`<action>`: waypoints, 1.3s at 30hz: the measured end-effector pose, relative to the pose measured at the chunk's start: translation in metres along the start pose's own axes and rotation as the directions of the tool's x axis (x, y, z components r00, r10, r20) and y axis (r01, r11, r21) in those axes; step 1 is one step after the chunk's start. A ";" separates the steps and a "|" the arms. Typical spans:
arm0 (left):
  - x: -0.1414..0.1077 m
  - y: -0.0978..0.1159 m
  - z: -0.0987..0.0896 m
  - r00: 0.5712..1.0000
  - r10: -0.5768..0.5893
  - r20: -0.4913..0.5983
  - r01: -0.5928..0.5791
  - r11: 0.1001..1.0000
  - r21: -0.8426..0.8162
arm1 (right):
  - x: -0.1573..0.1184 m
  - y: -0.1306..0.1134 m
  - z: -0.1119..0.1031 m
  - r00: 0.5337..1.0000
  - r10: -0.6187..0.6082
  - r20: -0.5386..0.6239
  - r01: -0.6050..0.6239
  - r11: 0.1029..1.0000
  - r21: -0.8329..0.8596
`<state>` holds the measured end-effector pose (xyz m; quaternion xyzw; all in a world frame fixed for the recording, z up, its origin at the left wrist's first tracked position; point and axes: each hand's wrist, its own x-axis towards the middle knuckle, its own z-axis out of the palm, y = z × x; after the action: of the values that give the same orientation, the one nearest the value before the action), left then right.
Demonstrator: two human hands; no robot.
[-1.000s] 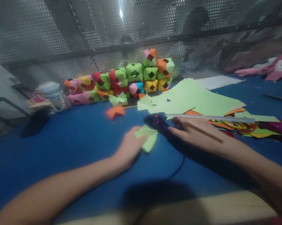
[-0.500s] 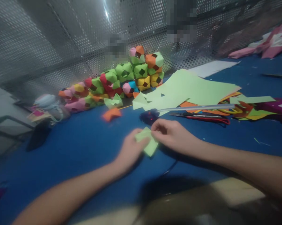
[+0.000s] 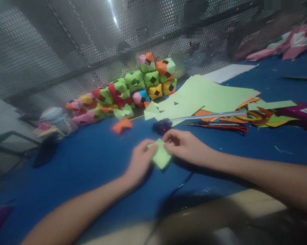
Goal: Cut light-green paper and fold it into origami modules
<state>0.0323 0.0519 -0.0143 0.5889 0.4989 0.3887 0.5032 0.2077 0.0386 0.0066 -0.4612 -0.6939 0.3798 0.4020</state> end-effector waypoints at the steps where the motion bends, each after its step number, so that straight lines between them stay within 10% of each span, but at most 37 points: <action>1: 0.000 0.000 0.000 1.000 -0.011 -0.007 0.010 1.000 -0.005 | 0.000 0.000 0.000 1.000 0.002 0.000 -0.002 1.000 0.009; 13: -0.001 0.001 0.002 0.999 -0.044 0.025 0.045 0.998 -0.042 | 0.001 -0.002 -0.001 0.989 0.127 0.074 -0.132 0.988 0.081; 30: 0.000 0.005 0.002 0.993 -0.005 0.114 0.015 0.996 -0.089 | -0.002 0.015 0.001 0.900 -0.436 0.024 0.420 0.850 -0.317; 39: 0.001 0.003 -0.001 0.997 0.063 0.044 -0.068 0.992 0.106 | -0.003 0.006 0.001 0.989 -0.144 0.010 0.144 0.973 -0.181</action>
<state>0.0319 0.0531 -0.0115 0.6389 0.4893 0.3657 0.4677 0.2095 0.0377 0.0004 -0.4449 -0.7565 0.2844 0.3860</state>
